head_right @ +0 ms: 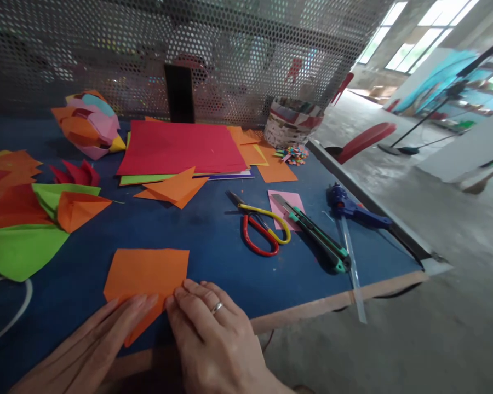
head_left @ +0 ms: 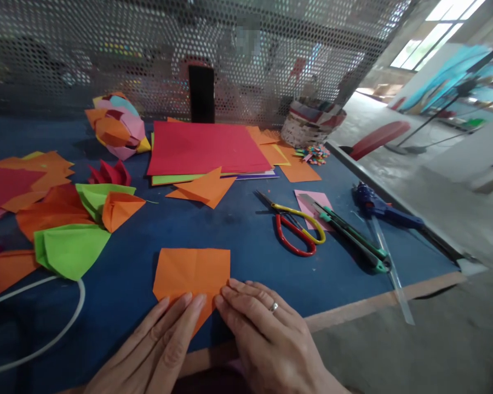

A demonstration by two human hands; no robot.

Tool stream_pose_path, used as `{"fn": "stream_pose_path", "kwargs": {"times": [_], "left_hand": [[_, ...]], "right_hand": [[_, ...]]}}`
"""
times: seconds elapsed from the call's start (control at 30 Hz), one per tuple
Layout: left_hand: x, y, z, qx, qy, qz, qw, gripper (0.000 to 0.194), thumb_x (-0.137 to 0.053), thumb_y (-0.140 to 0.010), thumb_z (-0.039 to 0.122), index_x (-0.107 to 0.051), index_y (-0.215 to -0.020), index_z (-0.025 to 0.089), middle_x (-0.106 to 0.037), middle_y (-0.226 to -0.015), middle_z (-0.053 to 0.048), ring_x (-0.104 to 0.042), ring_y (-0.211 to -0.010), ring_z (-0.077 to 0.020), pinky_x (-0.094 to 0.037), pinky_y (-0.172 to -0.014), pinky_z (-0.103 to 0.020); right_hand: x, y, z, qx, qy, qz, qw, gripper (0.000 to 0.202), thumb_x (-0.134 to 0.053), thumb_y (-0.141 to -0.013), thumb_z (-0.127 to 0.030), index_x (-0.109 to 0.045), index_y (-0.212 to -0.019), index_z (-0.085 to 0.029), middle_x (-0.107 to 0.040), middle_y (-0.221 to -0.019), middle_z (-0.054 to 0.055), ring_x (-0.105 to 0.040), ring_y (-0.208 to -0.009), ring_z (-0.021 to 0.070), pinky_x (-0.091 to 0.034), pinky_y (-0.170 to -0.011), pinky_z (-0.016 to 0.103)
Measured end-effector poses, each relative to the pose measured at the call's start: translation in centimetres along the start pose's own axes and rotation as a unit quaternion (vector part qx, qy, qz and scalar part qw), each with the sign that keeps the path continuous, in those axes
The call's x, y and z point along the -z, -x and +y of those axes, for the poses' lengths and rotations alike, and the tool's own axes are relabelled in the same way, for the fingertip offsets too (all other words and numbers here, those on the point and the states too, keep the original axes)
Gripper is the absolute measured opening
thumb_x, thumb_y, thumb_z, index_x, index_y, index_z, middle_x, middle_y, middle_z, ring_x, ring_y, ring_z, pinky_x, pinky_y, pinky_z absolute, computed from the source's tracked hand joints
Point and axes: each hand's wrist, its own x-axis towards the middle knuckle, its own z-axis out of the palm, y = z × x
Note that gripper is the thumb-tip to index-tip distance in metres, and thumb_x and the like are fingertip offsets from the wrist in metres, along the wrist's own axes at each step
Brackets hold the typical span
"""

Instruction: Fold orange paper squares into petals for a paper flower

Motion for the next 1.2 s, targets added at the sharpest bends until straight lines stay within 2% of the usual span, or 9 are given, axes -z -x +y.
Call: {"fn": "stream_pose_path", "kwargs": {"times": [0.13, 0.27, 0.4, 0.5, 0.67, 0.87, 0.97, 1.1, 1.2], "left_hand": [[0.0, -0.1, 0.1, -0.010, -0.004, 0.009, 1.000, 0.077, -0.025, -0.106, 0.054, -0.028, -0.154, -0.006, -0.026, -0.168, -0.014, -0.025, -0.157, -0.0260, -0.017, -0.131, -0.036], [0.1, 0.2, 0.5, 0.024, -0.016, 0.006, 1.000, 0.075, -0.021, -0.107, 0.054, -0.032, -0.153, -0.004, -0.037, -0.163, -0.012, -0.029, -0.155, -0.0254, -0.017, -0.131, -0.035], [-0.2, 1.0, 0.5, 0.028, -0.011, -0.010, 1.000, 0.059, -0.019, -0.109, 0.035, -0.037, -0.152, -0.002, -0.047, -0.158, -0.011, -0.039, -0.150, -0.0240, -0.026, -0.129, -0.034], [-0.5, 1.1, 0.4, 0.015, -0.019, -0.017, 1.000, 0.054, -0.021, -0.107, 0.024, -0.036, -0.152, -0.003, -0.047, -0.158, -0.013, -0.043, -0.148, -0.0245, -0.030, -0.127, -0.035], [-0.4, 0.9, -0.1, 0.017, -0.034, 0.019, 0.999, 0.055, -0.024, -0.108, 0.034, -0.049, -0.144, 0.002, -0.058, -0.149, -0.011, -0.048, -0.145, -0.0213, -0.032, -0.126, -0.033], [0.4, 2.2, -1.9, 0.098, -0.031, -0.003, 0.995, 0.079, -0.024, -0.104, 0.060, -0.039, -0.151, -0.002, -0.059, -0.147, -0.014, -0.047, -0.146, -0.0198, -0.028, -0.127, -0.030], [0.8, 2.1, -2.2, 0.105, -0.039, 0.003, 0.994, 0.078, -0.026, -0.104, 0.061, -0.036, -0.152, 0.000, -0.057, -0.149, -0.013, -0.043, -0.148, -0.0202, -0.023, -0.129, -0.034], [0.9, 1.2, -1.3, 0.092, -0.033, 0.034, 0.995, 0.079, -0.034, -0.103, 0.059, -0.035, -0.152, -0.003, -0.046, -0.157, -0.018, -0.033, -0.154, -0.0274, -0.020, -0.131, -0.042], [0.8, 0.4, -0.3, 0.043, -0.031, 0.048, 0.997, 0.063, -0.035, -0.105, 0.046, -0.044, -0.147, 0.000, -0.044, -0.159, -0.015, -0.035, -0.153, -0.0251, -0.026, -0.129, -0.038]], "right_hand": [[-0.7, -0.5, -0.5, -0.005, 0.026, 0.030, 0.999, 0.031, -0.043, -0.104, -0.012, -0.073, -0.114, -0.010, -0.079, -0.108, 0.007, -0.072, -0.107, 0.0198, -0.058, -0.102, 0.034], [-1.8, -1.1, -1.6, 0.057, -0.019, 0.050, 0.997, 0.034, -0.043, -0.107, -0.014, -0.076, -0.098, -0.016, -0.079, -0.097, 0.002, -0.072, -0.099, 0.0143, -0.057, -0.097, 0.025], [-2.6, -1.3, -2.2, 0.099, -0.063, 0.055, 0.992, 0.044, -0.041, -0.110, -0.016, -0.073, -0.080, -0.019, -0.078, -0.090, -0.003, -0.071, -0.096, 0.0096, -0.053, -0.100, 0.020], [-2.5, -1.4, -2.3, 0.099, -0.072, 0.050, 0.991, 0.042, -0.042, -0.108, -0.012, -0.074, -0.082, -0.018, -0.078, -0.090, -0.003, -0.071, -0.097, 0.0100, -0.052, -0.104, 0.021], [-2.5, -1.4, -2.3, 0.092, -0.073, 0.044, 0.992, 0.033, -0.047, -0.105, -0.009, -0.077, -0.092, -0.017, -0.079, -0.093, -0.002, -0.071, -0.098, 0.0092, -0.049, -0.108, 0.021], [-3.3, -0.6, -2.1, 0.078, -0.077, 0.050, 0.993, 0.013, -0.064, -0.100, -0.015, -0.076, -0.098, -0.018, -0.080, -0.098, -0.003, -0.071, -0.103, 0.0069, -0.046, -0.112, 0.019], [-3.4, -0.5, -2.1, 0.075, -0.073, 0.047, 0.993, 0.010, -0.067, -0.099, -0.016, -0.077, -0.098, -0.019, -0.080, -0.098, -0.003, -0.072, -0.101, 0.0071, -0.047, -0.111, 0.019], [-3.1, -1.0, -2.3, 0.082, -0.072, 0.053, 0.993, 0.014, -0.063, -0.101, -0.015, -0.076, -0.098, -0.017, -0.080, -0.097, -0.003, -0.072, -0.098, 0.0070, -0.045, -0.112, 0.019], [-1.9, -1.6, -2.1, 0.087, -0.104, 0.035, 0.990, 0.020, -0.056, -0.103, -0.012, -0.074, -0.096, -0.015, -0.080, -0.097, -0.001, -0.072, -0.095, 0.0083, -0.048, -0.109, 0.021]]}}
